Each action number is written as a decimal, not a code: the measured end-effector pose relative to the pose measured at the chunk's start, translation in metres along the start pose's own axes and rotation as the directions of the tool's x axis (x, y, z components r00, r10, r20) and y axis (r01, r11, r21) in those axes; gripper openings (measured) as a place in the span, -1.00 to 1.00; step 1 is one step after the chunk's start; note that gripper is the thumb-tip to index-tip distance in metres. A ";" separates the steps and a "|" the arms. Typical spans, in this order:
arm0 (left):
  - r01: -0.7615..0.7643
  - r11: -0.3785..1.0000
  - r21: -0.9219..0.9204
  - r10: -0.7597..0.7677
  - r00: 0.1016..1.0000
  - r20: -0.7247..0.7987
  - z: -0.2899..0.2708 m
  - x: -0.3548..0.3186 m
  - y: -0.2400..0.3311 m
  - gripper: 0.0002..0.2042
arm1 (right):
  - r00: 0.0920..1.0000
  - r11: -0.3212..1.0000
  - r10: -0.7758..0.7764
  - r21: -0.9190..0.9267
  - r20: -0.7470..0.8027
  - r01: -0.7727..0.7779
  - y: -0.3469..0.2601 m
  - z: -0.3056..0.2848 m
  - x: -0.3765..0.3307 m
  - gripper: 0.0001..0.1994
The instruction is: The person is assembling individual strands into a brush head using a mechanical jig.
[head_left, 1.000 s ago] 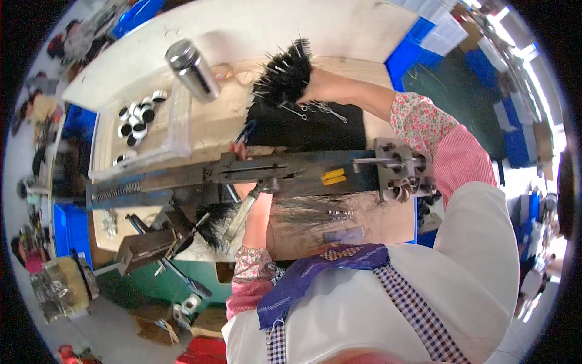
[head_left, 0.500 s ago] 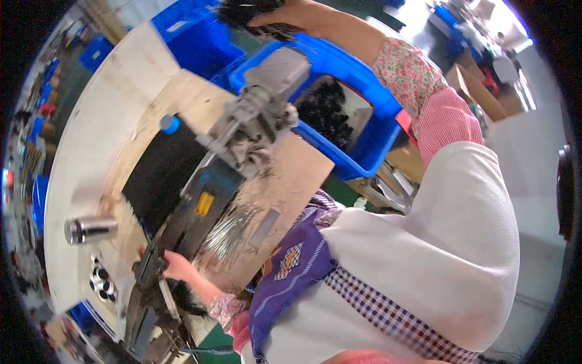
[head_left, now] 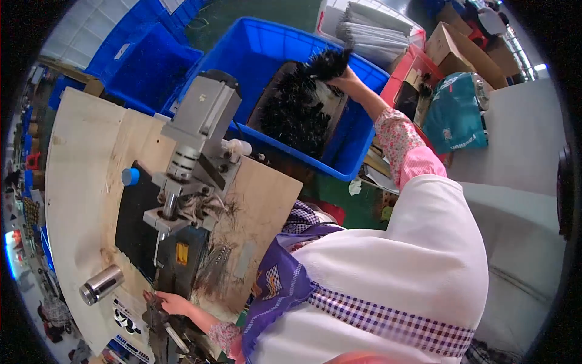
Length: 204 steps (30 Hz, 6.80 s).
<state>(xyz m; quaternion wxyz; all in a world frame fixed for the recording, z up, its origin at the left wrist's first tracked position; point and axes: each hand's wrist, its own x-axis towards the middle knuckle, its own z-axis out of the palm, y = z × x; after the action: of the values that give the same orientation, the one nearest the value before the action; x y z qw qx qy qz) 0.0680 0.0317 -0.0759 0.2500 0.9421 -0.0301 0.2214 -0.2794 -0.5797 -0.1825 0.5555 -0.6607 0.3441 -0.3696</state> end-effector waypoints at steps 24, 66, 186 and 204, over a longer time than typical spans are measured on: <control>-0.104 0.993 0.061 0.094 0.986 0.141 -0.018 0.003 -0.018 -0.61 | 0.778 0.791 0.609 0.192 -0.154 -0.581 0.127 0.017 -0.035 -0.26; 0.469 0.604 -0.644 -0.392 0.879 0.272 -0.097 -0.114 -0.056 -0.81 | 0.186 0.790 -0.169 0.020 0.968 0.613 -0.207 0.376 -0.223 -0.64; 0.131 0.874 -0.468 0.004 0.961 0.275 -0.049 -0.074 0.017 -0.71 | -0.056 0.670 -0.477 0.404 0.877 0.622 -0.269 0.500 -0.184 -0.91; 0.630 0.246 -0.736 -0.683 0.652 0.330 -0.118 -0.090 -0.127 -0.54 | 0.346 0.480 -0.217 -0.209 0.913 0.852 -0.172 0.443 -0.190 -0.78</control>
<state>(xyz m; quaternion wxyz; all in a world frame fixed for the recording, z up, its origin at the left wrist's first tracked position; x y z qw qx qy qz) -0.0396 0.1951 -0.0811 0.7153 0.6364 0.2760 0.0845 0.0211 -0.1776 -0.0812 0.1911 -0.9749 -0.0985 -0.0584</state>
